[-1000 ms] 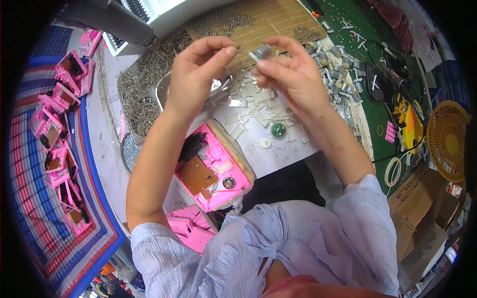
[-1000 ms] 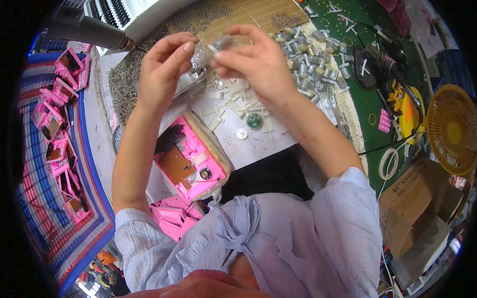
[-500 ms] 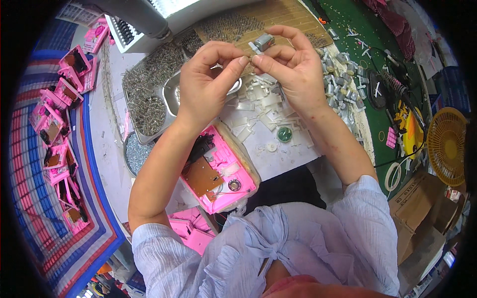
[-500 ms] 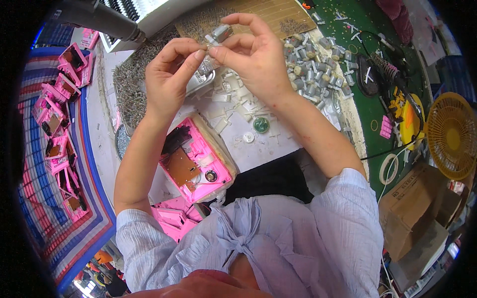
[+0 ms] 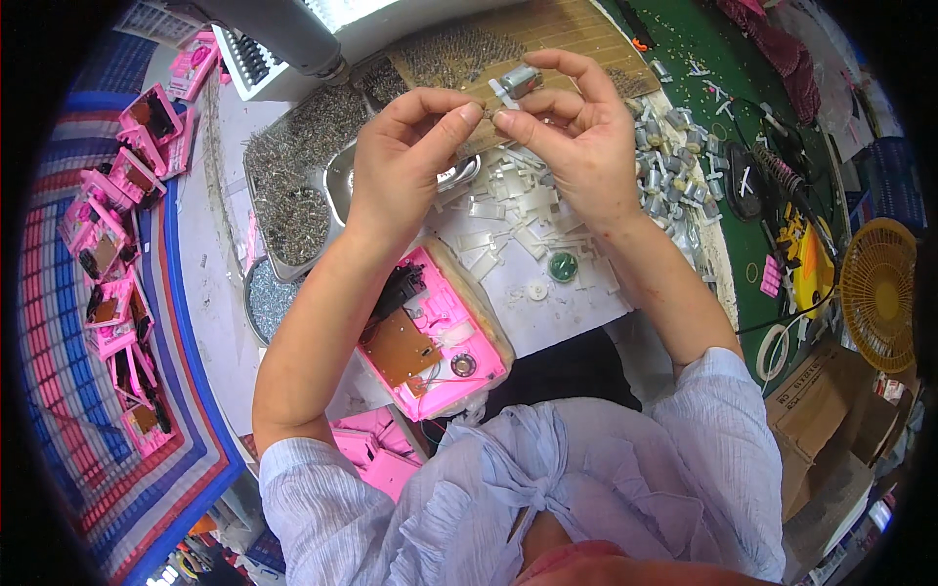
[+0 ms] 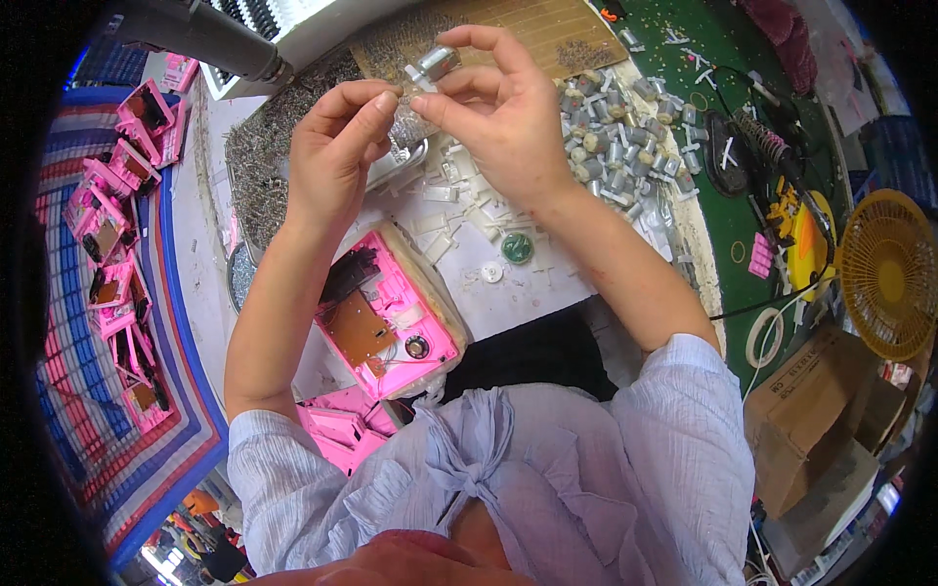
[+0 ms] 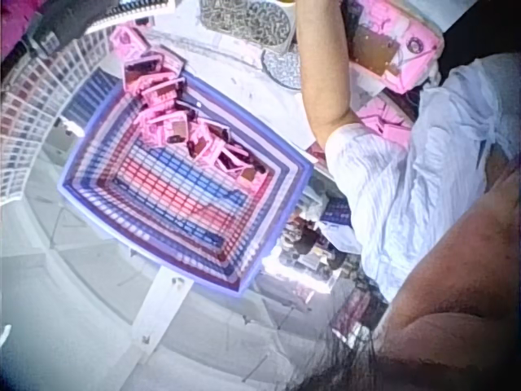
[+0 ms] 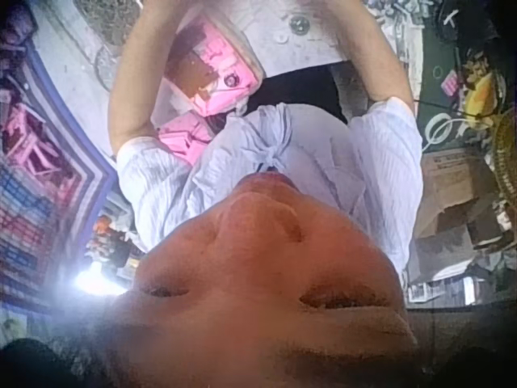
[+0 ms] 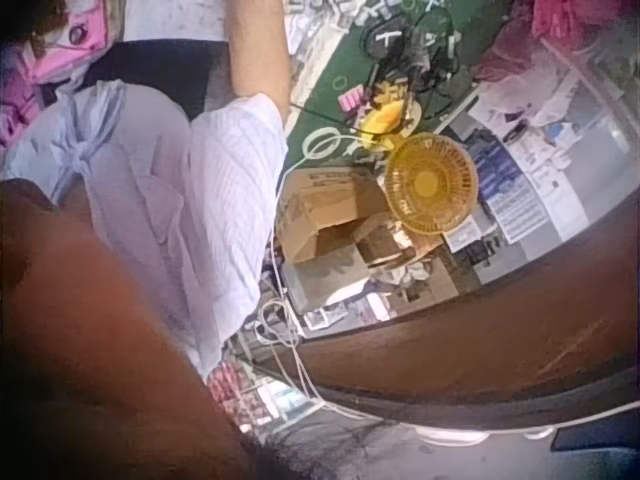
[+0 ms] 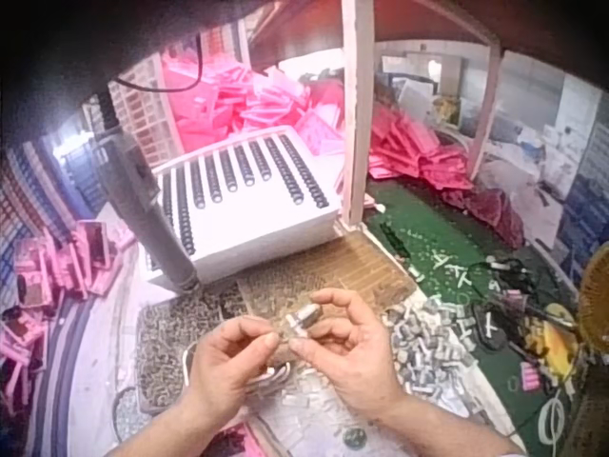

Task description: Assembling and soldering internal electronic components of a pink plastic toy casing.

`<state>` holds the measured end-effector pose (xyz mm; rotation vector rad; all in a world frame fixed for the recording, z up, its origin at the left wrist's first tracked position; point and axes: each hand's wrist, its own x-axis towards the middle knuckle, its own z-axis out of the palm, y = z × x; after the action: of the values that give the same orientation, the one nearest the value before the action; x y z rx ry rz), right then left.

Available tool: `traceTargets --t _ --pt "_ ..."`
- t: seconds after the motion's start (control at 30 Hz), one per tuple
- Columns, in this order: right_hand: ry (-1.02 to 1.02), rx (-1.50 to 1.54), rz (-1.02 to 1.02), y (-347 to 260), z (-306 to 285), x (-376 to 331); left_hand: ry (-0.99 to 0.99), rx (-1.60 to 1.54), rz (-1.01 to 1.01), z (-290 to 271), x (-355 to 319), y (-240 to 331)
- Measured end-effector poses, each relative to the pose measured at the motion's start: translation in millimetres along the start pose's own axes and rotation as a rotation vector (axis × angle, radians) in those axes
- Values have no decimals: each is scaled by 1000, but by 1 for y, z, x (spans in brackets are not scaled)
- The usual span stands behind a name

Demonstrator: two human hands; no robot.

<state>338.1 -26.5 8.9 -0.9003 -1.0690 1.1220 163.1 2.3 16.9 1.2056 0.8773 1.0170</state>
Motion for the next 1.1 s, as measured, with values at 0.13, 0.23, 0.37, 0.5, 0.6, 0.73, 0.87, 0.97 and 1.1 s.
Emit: traceTargets --t 0.13,0.23,0.37,0.5,0.6,0.73,0.87,0.97,1.1 --pt "9 -6 -36 -2 1 1 0 -21 -35 4 0 1" --pt "-16 23 -40 -3 2 1 -13 -9 -31 4 -1 2" --pt "-26 47 -28 -2 0 3 -9 121 66 4 -4 3" --pt "-31 22 -38 -3 -2 3 -27 360 369 -7 4 -11" --pt "-15 -15 -49 -1 -4 4 -51 578 387 -9 5 -10" --pt "-26 -178 -94 5 -8 10 -32 602 225 -9 5 -11" --pt "-86 -783 -286 33 -23 38 -3 298 -1 -6 3 -7" --pt "-215 -1177 -399 47 -30 51 13 139 -78 -6 -7 3" --pt "-154 -889 -289 15 -25 49 60 118 -91 -24 -40 14"
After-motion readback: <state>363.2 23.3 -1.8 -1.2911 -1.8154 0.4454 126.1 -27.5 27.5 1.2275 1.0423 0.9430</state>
